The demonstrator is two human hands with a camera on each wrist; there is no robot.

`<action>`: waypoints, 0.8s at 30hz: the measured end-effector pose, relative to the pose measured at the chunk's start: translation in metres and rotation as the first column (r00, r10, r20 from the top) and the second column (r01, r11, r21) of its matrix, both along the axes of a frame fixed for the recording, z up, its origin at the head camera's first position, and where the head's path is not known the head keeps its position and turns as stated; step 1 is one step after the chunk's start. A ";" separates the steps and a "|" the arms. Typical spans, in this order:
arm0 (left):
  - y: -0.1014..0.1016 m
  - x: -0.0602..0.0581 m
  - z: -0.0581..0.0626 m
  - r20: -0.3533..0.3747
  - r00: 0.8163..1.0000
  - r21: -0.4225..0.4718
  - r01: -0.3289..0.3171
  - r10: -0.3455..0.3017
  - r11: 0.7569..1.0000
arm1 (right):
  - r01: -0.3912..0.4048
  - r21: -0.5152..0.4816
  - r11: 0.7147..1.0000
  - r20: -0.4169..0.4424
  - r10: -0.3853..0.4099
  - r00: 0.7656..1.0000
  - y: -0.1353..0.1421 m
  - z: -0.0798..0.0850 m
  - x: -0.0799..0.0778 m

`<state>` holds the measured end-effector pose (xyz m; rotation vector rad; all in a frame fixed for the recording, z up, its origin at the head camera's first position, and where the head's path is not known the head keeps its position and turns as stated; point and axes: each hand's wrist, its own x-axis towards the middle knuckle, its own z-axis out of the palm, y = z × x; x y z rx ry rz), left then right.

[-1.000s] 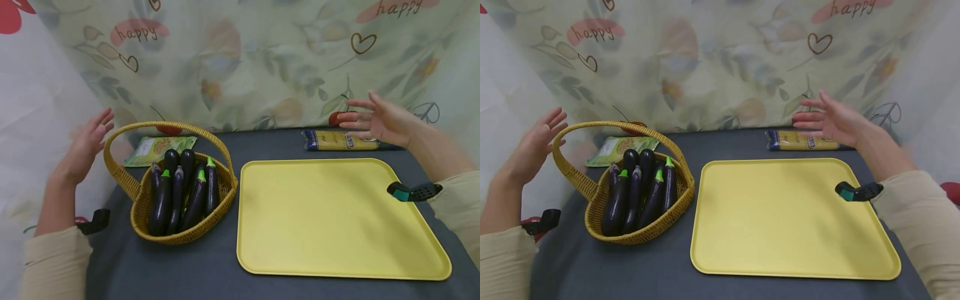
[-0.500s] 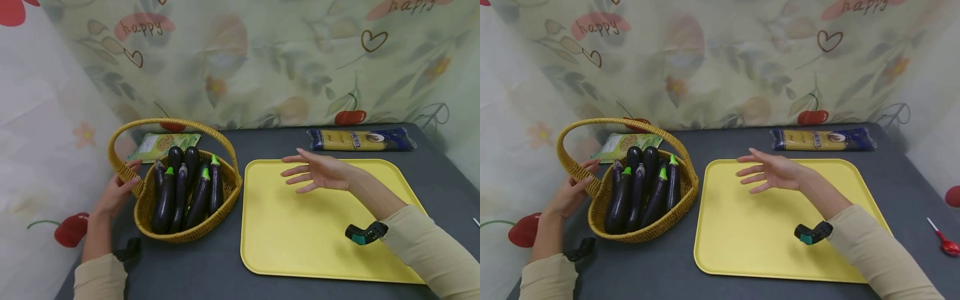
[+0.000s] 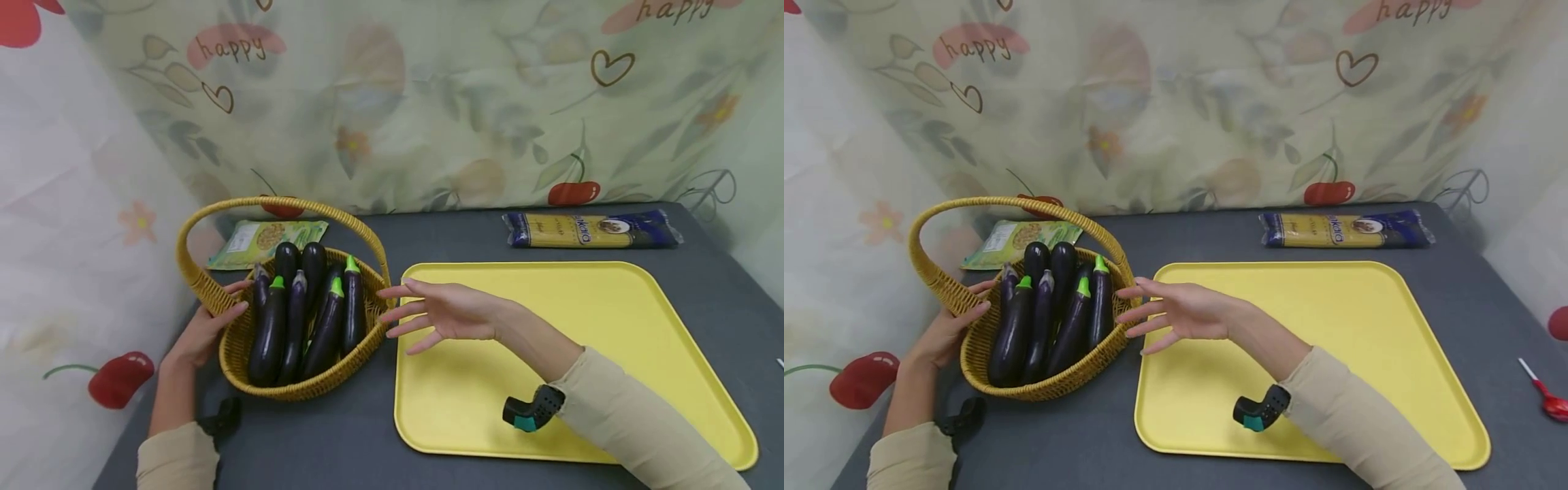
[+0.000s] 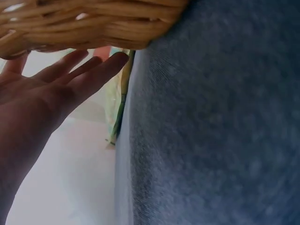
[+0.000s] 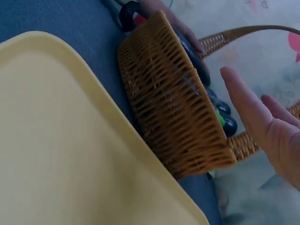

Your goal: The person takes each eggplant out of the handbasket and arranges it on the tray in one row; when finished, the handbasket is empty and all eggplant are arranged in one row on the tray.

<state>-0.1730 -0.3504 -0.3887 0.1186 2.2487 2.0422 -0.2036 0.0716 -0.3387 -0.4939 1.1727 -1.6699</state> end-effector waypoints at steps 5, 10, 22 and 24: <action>-0.005 -0.001 -0.006 0.013 0.999 -0.002 0.032 -0.032 0.999 | 0.047 0.033 0.998 0.002 -0.047 0.999 -0.034 0.002 0.005; -0.008 0.000 -0.009 0.014 0.999 0.008 0.051 -0.051 0.999 | 0.153 0.101 0.983 0.025 -0.157 0.987 -0.062 0.002 0.011; -0.007 0.001 -0.008 0.041 0.998 -0.004 0.043 -0.042 0.999 | 0.362 0.269 0.893 -0.009 -0.373 0.928 -0.106 0.002 0.009; -0.007 0.001 -0.008 0.051 0.998 0.001 0.042 -0.042 0.999 | 0.372 0.294 0.881 -0.035 -0.379 0.925 -0.111 0.002 0.006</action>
